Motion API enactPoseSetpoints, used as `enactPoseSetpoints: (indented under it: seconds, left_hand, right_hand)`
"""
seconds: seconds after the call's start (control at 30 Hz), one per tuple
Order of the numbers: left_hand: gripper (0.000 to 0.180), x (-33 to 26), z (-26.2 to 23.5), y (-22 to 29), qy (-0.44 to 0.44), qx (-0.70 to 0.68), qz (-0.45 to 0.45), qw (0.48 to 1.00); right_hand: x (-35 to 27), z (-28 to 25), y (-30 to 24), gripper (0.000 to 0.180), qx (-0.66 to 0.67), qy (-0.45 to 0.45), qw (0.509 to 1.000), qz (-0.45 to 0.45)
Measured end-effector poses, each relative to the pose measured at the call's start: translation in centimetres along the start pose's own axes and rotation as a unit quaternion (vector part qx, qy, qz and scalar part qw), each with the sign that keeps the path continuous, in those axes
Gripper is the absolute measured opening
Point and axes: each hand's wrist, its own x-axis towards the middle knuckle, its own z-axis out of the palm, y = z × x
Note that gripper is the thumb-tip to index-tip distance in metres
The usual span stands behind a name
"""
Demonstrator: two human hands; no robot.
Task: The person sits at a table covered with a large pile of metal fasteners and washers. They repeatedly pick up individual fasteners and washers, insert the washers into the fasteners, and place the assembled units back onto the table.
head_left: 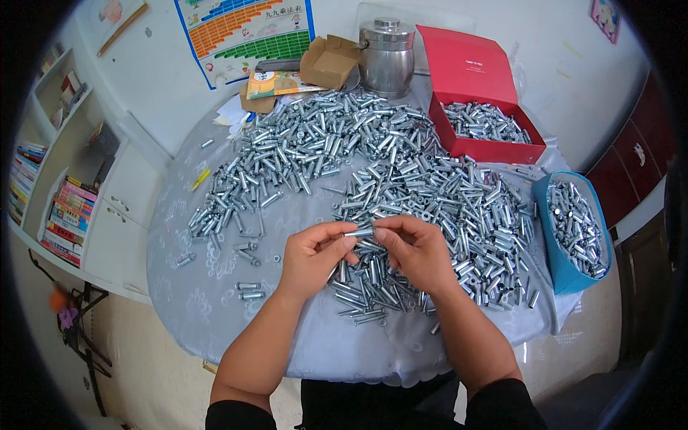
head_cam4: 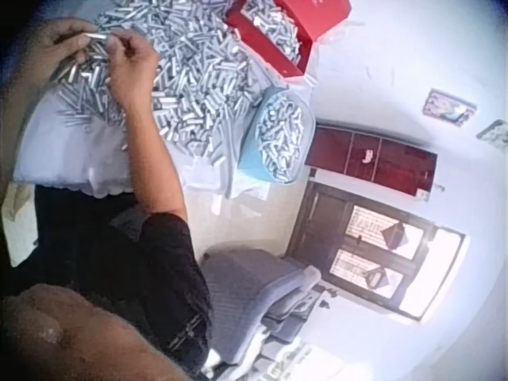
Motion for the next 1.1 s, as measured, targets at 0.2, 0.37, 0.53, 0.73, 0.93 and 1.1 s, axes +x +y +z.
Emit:
enactPoseSetpoints:
  seconds: [0.2,0.37,0.53,0.73,0.93,1.1]
  left_hand:
    - [0.026,-0.03,-0.09,0.20,0.010,-0.003,-0.008,1.000]
    - [0.026,-0.06,-0.31,0.06,0.004,-0.021,-0.008,1.000]
    - [0.025,-0.19,-0.09,0.05,-0.018,0.001,-0.010,1.000]
    - [0.024,-0.02,-0.16,0.00,-0.008,-0.014,-0.006,1.000]
    - [0.024,0.05,-0.18,0.15,-0.004,-0.028,-0.014,0.999]
    - [0.024,0.02,-0.42,-0.32,-0.013,-0.026,-0.009,1.000]
  right_hand:
    - [0.09,-0.28,-0.62,0.020,-0.011,-0.019,0.998,0.064]
    - [-0.04,0.31,-0.56,0.022,0.038,-0.004,0.999,0.012]
    - [0.06,0.01,-0.33,0.021,0.019,-0.013,0.999,0.042]
    - [-0.03,0.25,-0.56,0.022,0.048,-0.002,0.998,0.035]
    - [0.09,-0.02,-0.28,0.022,0.045,-0.015,0.998,0.038]
    - [-0.07,0.14,-0.48,0.022,0.013,-0.010,0.998,0.064]
